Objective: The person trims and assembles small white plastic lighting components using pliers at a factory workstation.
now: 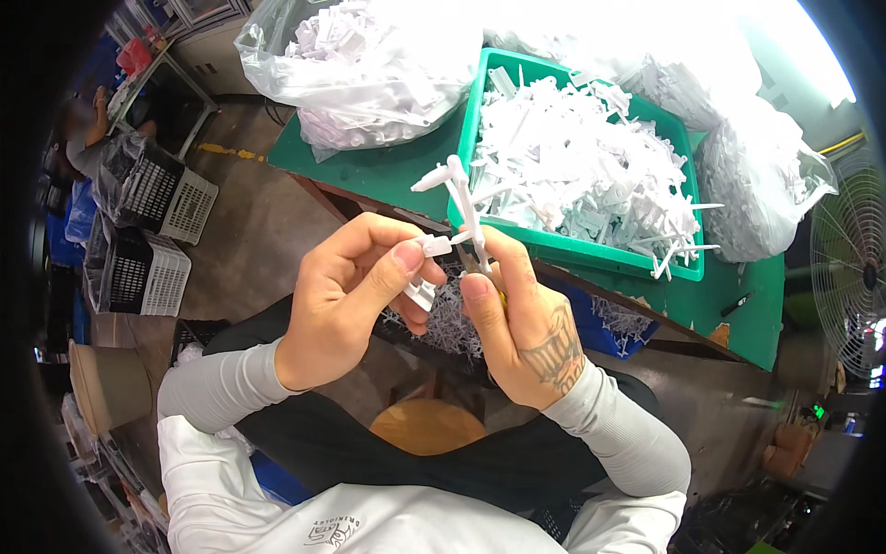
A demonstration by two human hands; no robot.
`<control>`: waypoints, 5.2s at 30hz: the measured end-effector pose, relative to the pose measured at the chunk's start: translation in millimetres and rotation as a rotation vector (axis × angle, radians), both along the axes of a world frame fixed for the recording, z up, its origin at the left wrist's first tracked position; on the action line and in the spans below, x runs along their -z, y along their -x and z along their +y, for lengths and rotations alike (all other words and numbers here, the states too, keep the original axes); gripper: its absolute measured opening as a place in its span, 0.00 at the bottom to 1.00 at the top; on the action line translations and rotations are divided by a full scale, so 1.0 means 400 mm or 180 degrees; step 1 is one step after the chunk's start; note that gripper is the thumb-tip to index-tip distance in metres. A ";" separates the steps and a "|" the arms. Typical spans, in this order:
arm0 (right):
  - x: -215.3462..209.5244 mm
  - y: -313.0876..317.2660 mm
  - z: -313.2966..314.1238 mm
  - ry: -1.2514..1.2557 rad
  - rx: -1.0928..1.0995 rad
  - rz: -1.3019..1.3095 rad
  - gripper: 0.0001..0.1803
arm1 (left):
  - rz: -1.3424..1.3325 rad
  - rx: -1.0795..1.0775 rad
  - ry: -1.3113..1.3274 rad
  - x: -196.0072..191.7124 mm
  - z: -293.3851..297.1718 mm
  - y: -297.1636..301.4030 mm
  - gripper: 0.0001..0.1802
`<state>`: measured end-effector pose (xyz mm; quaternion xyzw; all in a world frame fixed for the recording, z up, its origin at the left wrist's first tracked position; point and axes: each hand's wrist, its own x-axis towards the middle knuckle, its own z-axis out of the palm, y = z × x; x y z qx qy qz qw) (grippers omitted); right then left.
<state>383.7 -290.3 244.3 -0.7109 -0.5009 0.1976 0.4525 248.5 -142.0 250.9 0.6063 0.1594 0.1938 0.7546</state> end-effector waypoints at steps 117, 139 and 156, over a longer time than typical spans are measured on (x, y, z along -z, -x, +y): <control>-0.001 0.026 0.000 0.0155 -0.0073 0.0217 0.15 | -0.0039 0.0338 0.0584 -0.005 0.026 0.011 0.13; -0.013 0.015 -0.017 -0.0003 0.0276 -0.0194 0.19 | 0.0090 -0.0110 0.0180 -0.003 0.039 -0.016 0.16; 0.005 0.008 -0.010 -0.0010 0.0099 -0.0331 0.16 | 0.0209 0.0379 0.0558 -0.013 0.008 0.001 0.17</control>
